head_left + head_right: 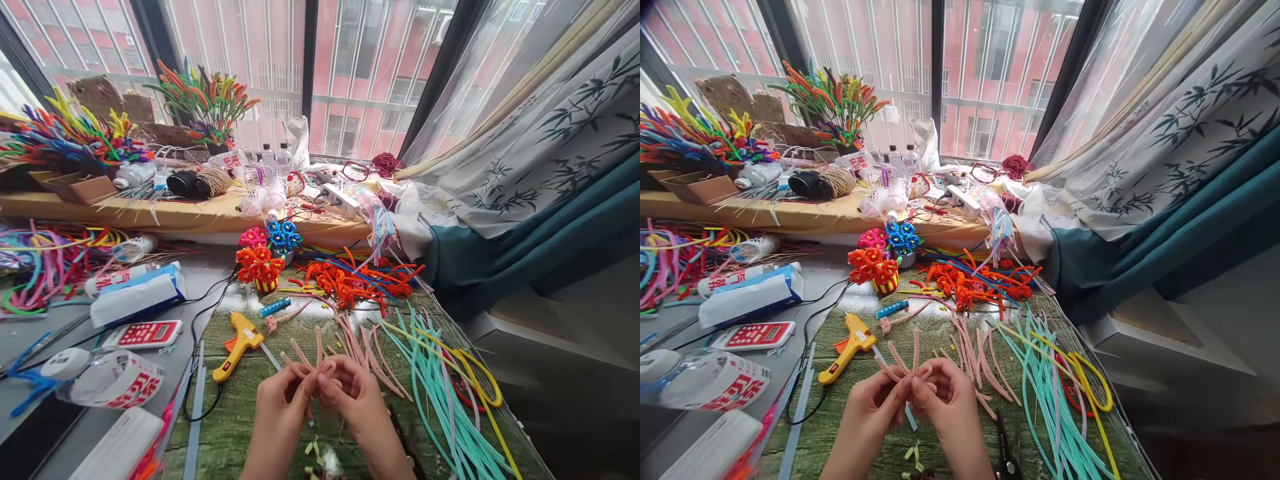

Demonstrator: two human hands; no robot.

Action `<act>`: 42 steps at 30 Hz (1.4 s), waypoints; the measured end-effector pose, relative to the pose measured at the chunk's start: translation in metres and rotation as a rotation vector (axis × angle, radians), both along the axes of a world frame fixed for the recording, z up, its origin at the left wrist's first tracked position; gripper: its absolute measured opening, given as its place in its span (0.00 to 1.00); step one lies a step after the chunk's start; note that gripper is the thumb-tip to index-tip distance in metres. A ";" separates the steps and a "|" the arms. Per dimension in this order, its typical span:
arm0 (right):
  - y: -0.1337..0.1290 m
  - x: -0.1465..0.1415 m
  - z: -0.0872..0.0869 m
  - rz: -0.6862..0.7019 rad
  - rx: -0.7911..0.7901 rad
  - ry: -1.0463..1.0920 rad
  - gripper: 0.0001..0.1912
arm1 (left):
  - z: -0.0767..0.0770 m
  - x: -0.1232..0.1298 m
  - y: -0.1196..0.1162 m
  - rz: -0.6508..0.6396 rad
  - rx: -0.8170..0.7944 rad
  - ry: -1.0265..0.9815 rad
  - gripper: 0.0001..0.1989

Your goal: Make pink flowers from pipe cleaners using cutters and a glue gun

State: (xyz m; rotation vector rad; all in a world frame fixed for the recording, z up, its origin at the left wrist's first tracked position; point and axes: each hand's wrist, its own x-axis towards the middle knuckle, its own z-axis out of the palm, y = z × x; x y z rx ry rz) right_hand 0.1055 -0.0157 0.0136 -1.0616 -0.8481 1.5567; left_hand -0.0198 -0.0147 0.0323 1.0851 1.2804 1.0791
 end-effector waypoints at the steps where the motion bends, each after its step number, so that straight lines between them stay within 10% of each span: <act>1: 0.001 -0.002 0.001 0.004 0.007 -0.015 0.19 | 0.001 -0.002 0.001 -0.024 0.011 0.040 0.22; 7: 0.010 -0.007 0.011 0.002 0.062 -0.065 0.20 | 0.008 -0.011 0.004 0.016 0.167 0.307 0.22; 24: 0.027 0.018 0.009 0.239 0.147 -0.070 0.21 | 0.003 0.010 0.001 0.055 0.181 -0.264 0.17; 35: 0.032 0.035 -0.010 0.170 0.108 0.084 0.21 | 0.013 0.007 0.004 -0.230 0.447 0.530 0.12; 42: 0.032 0.039 -0.015 0.113 0.123 0.104 0.20 | -0.005 0.017 0.000 -0.172 0.593 0.482 0.08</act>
